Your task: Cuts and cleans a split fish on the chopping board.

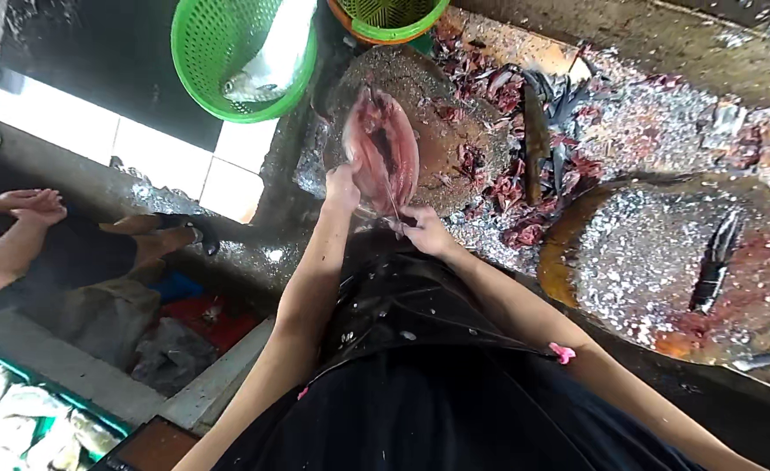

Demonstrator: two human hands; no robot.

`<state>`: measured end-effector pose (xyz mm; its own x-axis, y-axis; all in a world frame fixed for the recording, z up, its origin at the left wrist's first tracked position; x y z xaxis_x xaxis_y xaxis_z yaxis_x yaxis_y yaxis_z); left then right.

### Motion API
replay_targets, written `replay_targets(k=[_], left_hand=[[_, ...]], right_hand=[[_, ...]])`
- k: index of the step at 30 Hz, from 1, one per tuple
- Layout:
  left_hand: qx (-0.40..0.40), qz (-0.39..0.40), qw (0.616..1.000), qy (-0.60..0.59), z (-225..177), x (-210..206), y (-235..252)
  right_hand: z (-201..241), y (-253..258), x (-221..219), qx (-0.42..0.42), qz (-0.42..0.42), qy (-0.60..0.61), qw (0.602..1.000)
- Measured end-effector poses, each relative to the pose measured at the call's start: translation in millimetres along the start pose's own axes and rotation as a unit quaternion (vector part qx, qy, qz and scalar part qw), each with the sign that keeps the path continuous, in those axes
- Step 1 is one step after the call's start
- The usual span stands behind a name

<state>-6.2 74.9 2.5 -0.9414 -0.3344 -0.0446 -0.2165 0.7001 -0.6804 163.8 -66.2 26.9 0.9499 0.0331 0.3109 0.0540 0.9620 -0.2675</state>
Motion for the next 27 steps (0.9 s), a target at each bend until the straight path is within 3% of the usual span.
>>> replay_targets(k=[3,8,16,18,23,27], left_hand=[[0.087,0.079,0.987,-0.109,12,7,-1],[0.018,0.031,0.999,-0.024,4,-8,-1],[0.127,0.043,0.984,-0.117,6,-1,5],[0.125,0.054,0.982,-0.128,7,1,2],[0.105,0.084,0.983,-0.121,11,-1,3],[0.101,0.070,0.985,-0.118,11,-2,5]], right_hand=[[-13,-8,3,0.024,-0.019,0.064,0.998],[-25,-8,1,0.025,-0.014,0.000,1.000],[-13,-29,18,0.079,-0.031,0.067,0.994],[-11,-35,25,0.054,-0.022,0.135,0.989],[-19,-15,14,-0.097,-0.002,0.300,0.949],[-16,-15,16,-0.106,0.016,0.346,0.932]])
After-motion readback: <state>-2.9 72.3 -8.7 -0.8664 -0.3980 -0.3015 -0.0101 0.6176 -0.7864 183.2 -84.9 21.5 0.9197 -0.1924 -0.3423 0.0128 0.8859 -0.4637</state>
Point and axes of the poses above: each hand's wrist, its own y-axis towards the middle knuckle, its own x-axis out of the back of the hand, z = x × y, the point moved 1 cm from there along y, towards the middle knuckle, and after that the axes turned 12 degrees about -z, right-handed, at the moved point
